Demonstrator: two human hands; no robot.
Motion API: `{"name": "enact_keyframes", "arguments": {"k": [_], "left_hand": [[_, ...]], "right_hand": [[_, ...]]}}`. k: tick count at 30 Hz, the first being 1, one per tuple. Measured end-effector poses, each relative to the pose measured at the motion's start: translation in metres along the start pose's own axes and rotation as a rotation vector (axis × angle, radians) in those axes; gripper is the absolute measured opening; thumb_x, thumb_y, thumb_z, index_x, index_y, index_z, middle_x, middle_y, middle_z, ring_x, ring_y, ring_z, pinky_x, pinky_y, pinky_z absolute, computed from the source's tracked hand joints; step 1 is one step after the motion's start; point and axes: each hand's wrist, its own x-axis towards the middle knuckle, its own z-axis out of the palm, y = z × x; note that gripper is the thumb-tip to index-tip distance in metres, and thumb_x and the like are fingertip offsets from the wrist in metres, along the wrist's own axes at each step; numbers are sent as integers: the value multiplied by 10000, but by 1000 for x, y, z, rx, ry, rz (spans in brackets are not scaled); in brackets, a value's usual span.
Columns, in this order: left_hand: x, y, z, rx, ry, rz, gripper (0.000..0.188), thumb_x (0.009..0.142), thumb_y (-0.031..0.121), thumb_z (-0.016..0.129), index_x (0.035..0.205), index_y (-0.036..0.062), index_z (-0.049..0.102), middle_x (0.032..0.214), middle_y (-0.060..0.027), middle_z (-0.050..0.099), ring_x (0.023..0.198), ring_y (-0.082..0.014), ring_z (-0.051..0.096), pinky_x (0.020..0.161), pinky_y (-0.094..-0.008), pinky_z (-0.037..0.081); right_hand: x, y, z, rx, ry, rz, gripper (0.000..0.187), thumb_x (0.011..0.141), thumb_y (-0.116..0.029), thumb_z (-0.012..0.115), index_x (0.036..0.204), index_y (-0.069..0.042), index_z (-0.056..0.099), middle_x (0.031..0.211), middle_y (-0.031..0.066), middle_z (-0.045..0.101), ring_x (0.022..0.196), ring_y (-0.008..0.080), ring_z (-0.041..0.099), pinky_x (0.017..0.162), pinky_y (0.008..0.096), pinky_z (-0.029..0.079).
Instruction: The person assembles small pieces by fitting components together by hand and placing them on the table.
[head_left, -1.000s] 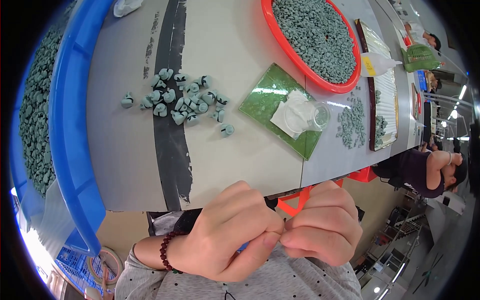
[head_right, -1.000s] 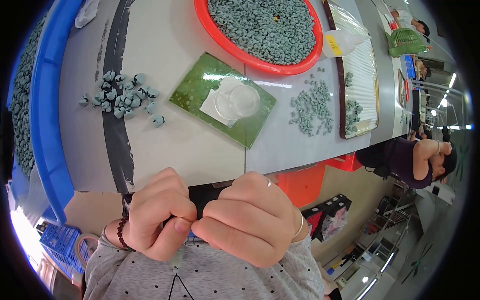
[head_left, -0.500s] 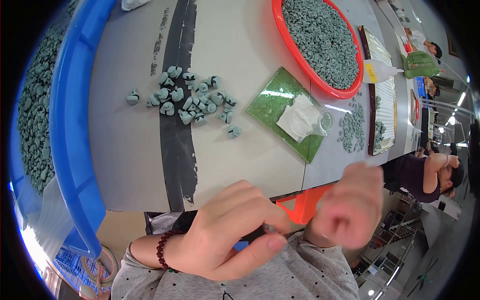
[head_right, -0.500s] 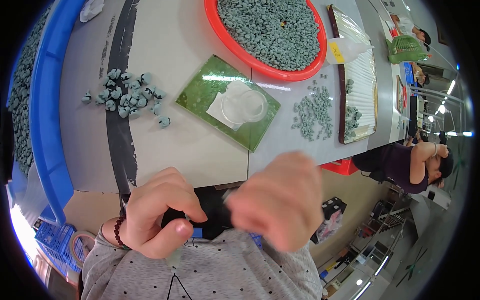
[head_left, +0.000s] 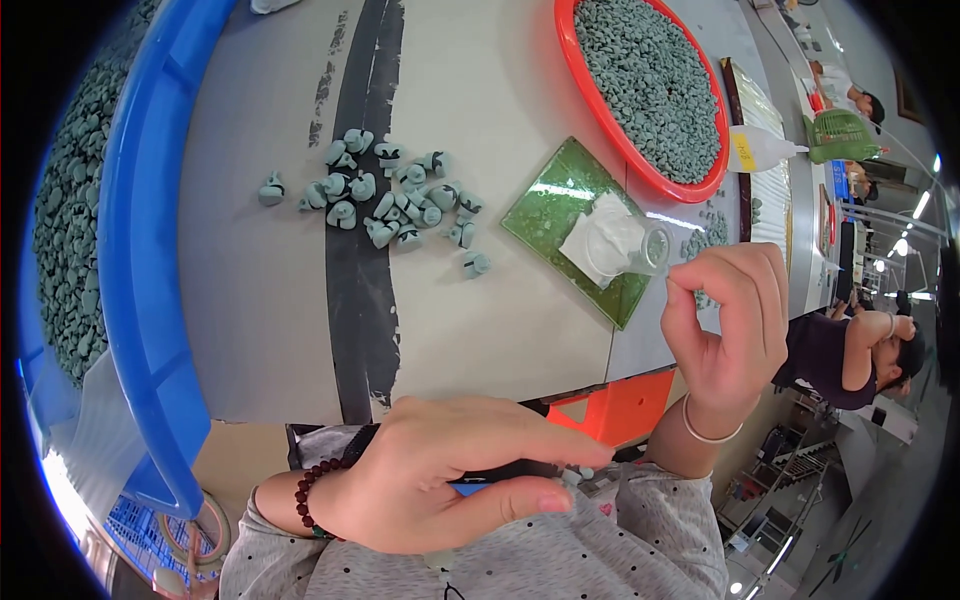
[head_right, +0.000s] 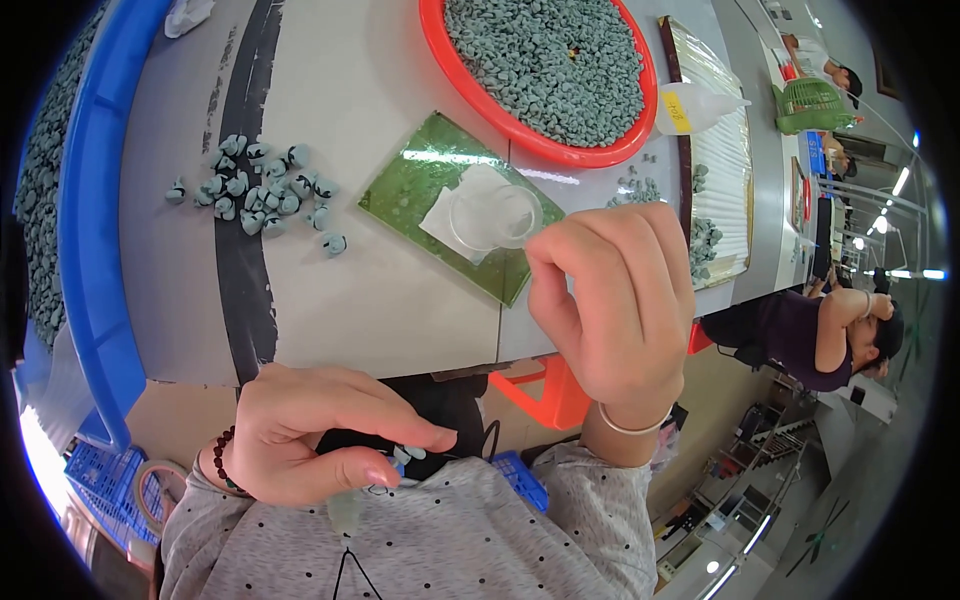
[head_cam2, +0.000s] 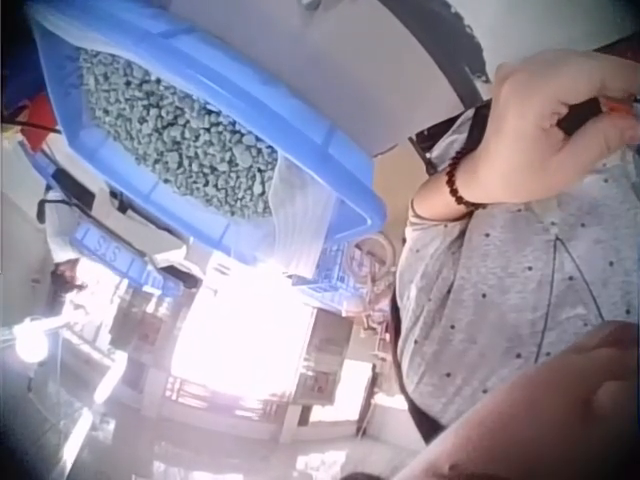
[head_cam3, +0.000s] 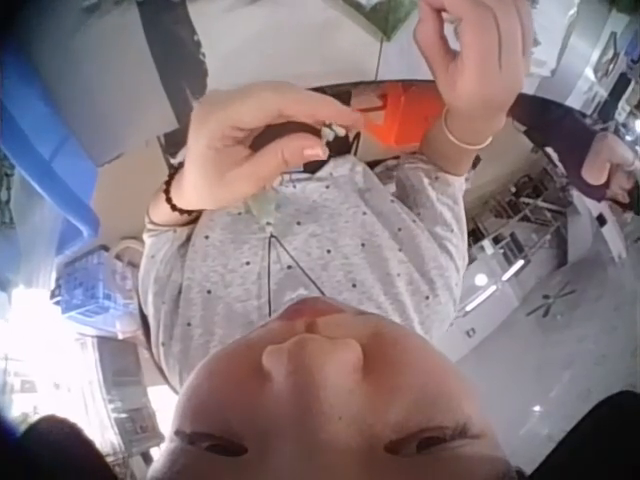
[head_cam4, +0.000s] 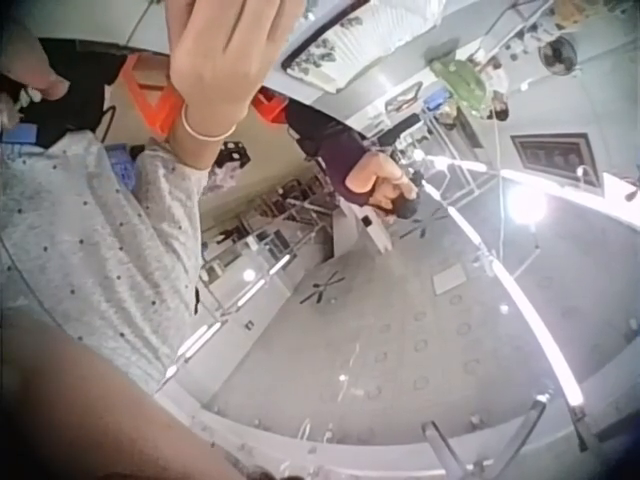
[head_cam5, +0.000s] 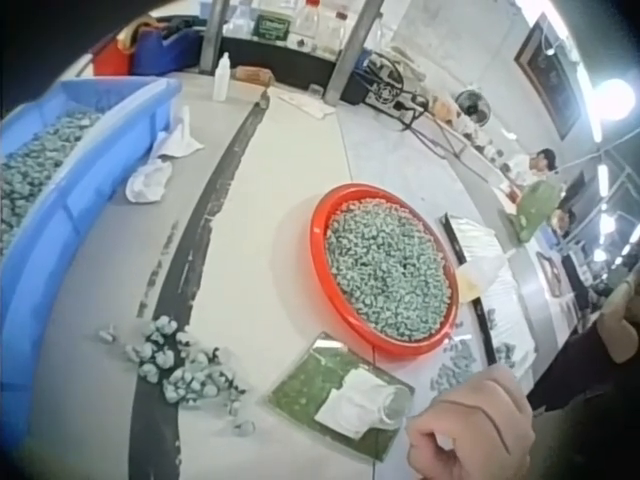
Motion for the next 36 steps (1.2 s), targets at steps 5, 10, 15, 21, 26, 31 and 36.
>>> {"name": "enact_keyframes", "arguments": {"k": [5, 10, 15, 21, 26, 31, 36], "left_hand": [[5, -1, -2, -17, -20, 125, 238, 761, 66, 720, 970, -33, 666, 954, -155, 666, 784, -197, 636, 647, -273, 490], [2, 1, -1, -97, 62, 62, 239, 745, 90, 744, 931, -38, 668, 884, -153, 661, 756, -186, 621, 613, -261, 470], [-1, 0, -1, -72, 154, 94, 259, 725, 98, 762, 911, -50, 660, 849, -163, 668, 735, -199, 626, 622, -258, 473], [4, -3, 0, 127, 147, 272, 294, 708, 97, 776, 922, -60, 650, 835, -182, 675, 713, -219, 648, 616, -266, 488], [0, -4, -2, 168, 166, 261, 304, 709, 101, 779, 922, -70, 646, 818, -179, 679, 691, -215, 659, 587, -275, 492], [3, -4, 0, 158, 142, 267, 315, 716, 114, 780, 929, -77, 646, 797, -170, 678, 656, -212, 650, 573, -271, 491], [2, -4, 2, 141, 138, 255, 306, 723, 115, 775, 925, -79, 649, 780, -169, 674, 629, -205, 634, 559, -269, 485]], "right_hand": [[2, 2, -2, -15, -21, -38, 236, 572, 97, 642, 771, 5, 556, 725, 90, 547, 628, 235, 505, 551, 298, 404], [7, 2, -3, -17, -55, -48, 286, 499, 95, 658, 755, 4, 569, 734, 88, 536, 647, 256, 519, 548, 323, 428], [7, -6, -14, 44, -31, -4, 305, 484, 83, 660, 759, -23, 583, 737, 69, 548, 652, 233, 524, 535, 310, 405], [-6, -44, -28, 504, 86, -2, 239, 556, -65, 703, 786, -73, 637, 770, 19, 588, 648, 157, 504, 520, 281, 357], [-20, -59, 7, 630, 265, -34, 254, 580, -88, 716, 827, -73, 659, 782, 15, 600, 640, 147, 491, 501, 278, 335], [-20, -59, 10, 624, 286, -46, 260, 581, -78, 734, 828, -58, 657, 770, 22, 595, 624, 150, 478, 487, 282, 311], [-22, -58, 11, 611, 295, -58, 249, 582, -81, 735, 815, -55, 654, 766, 28, 593, 613, 151, 476, 483, 282, 306]]}}
